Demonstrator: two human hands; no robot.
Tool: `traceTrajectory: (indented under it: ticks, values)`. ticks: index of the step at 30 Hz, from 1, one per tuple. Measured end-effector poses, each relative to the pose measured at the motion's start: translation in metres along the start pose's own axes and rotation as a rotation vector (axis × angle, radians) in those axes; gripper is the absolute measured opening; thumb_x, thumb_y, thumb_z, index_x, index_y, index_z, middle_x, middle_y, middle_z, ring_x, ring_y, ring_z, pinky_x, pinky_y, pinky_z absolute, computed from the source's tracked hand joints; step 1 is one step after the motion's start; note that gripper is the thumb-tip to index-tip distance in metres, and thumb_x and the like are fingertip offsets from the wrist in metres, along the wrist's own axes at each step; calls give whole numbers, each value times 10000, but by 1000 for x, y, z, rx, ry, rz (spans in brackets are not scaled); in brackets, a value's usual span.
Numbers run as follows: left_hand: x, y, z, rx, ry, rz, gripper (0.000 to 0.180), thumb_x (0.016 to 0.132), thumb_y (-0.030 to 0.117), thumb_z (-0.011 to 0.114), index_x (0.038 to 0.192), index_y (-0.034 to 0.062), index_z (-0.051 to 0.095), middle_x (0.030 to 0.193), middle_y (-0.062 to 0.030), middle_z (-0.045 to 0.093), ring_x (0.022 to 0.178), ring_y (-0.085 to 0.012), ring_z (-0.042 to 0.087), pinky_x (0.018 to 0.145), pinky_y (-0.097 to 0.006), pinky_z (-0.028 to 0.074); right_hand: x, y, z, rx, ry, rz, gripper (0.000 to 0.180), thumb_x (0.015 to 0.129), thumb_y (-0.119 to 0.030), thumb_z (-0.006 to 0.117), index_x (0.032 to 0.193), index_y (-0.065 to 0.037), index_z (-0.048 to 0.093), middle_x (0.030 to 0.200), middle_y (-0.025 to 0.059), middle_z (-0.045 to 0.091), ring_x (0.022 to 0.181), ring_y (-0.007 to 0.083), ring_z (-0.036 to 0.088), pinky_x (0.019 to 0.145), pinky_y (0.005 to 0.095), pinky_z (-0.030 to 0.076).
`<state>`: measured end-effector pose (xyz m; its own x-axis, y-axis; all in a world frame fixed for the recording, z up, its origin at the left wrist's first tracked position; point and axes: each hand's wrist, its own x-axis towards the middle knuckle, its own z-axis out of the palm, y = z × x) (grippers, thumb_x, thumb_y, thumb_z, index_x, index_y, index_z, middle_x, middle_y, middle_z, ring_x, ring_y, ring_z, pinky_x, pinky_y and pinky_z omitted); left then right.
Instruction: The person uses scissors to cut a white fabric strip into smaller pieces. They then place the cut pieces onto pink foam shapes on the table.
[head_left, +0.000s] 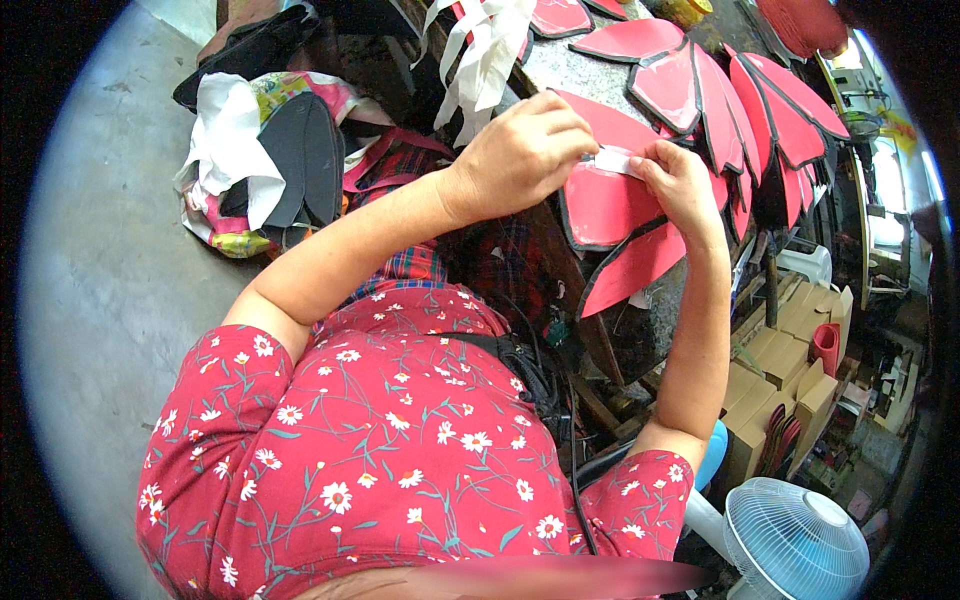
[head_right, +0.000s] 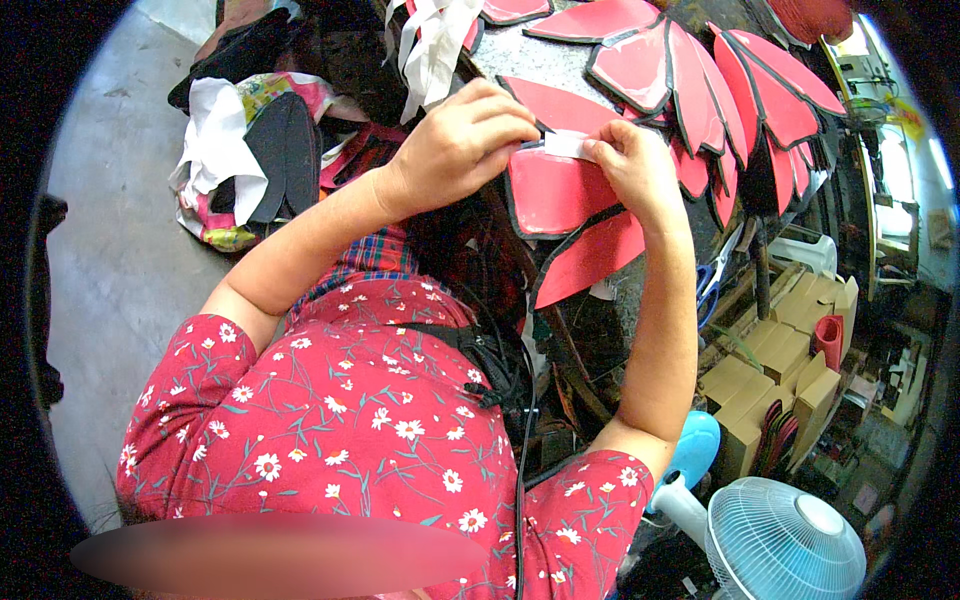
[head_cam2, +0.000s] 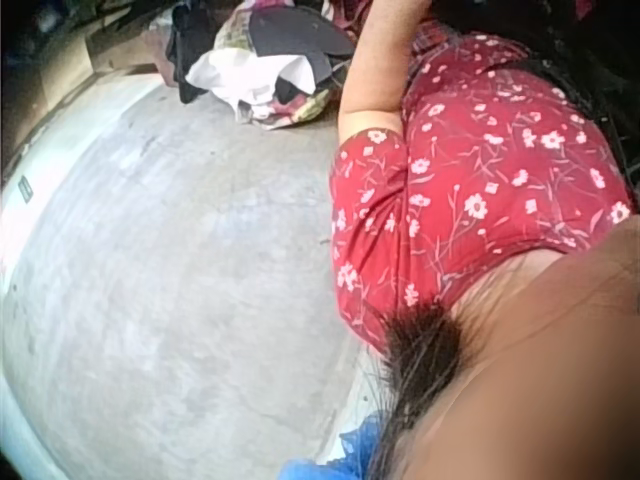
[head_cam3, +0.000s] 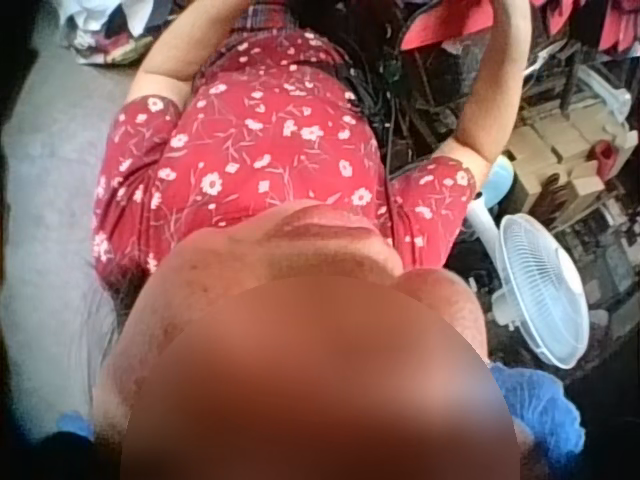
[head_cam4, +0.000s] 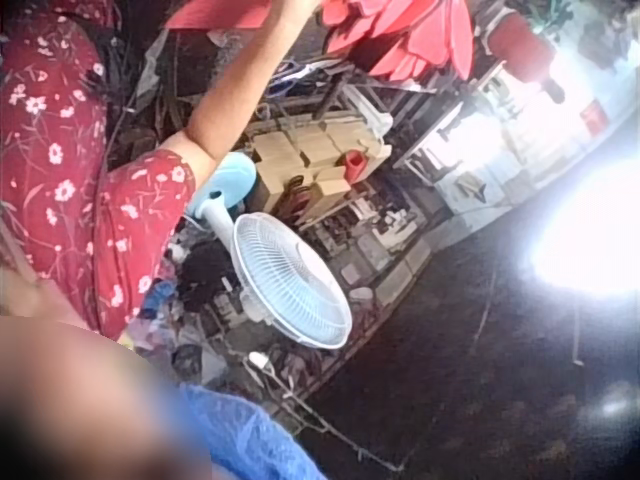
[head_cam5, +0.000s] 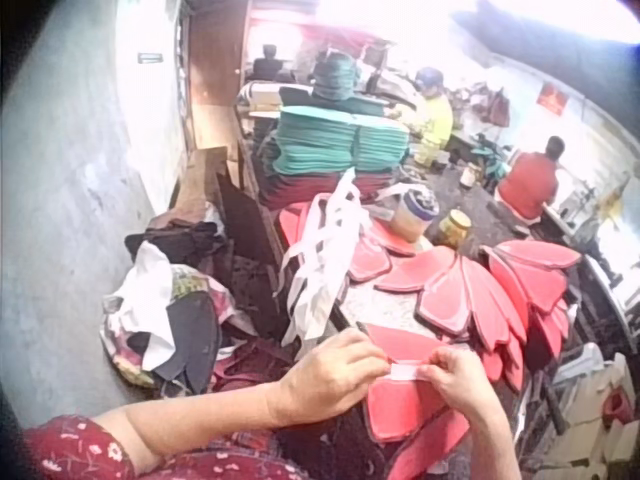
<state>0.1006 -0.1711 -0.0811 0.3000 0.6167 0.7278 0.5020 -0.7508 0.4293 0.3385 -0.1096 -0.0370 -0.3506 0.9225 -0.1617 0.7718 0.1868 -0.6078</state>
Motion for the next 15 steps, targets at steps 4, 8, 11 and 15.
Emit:
traceTrajectory:
  ticks: [4, 8, 11, 15]
  values:
    - [-1, 8, 2, 19, -60, 75, 224, 787, 82, 703, 1005, 45, 666, 1035, -83, 669, 1009, -288, 602, 911, -382, 510, 0, 9, 0, 77, 7, 59, 196, 858, -178, 668, 878, 16, 687, 663, 36, 594, 608, 97, 524, 565, 288, 419]
    - [1, 13, 6, 25, -104, 84, 237, 790, 99, 697, 1021, 48, 673, 1060, -76, 671, 1031, -285, 600, 919, -390, 509, 0, 12, -4, 188, -13, 66, 201, 865, -191, 666, 871, 9, 678, 657, 21, 581, 604, 89, 512, 561, 287, 415]
    - [1, 15, 11, 38, -149, 83, 260, 795, 107, 692, 1048, 51, 675, 1103, -77, 666, 1058, -284, 594, 938, -400, 500, 1, 14, -4, 154, -13, 52, 206, 870, -200, 669, 869, 6, 675, 657, 9, 578, 602, 84, 506, 559, 284, 412]
    - [5, 20, 23, 139, -172, 111, 369, 818, 179, 698, 1163, 56, 655, 1225, -91, 641, 1147, -283, 576, 1008, -416, 455, 3, 13, -2, 134, -14, 17, 233, 872, -226, 681, 873, 7, 675, 662, 14, 590, 606, 85, 515, 560, 283, 415]
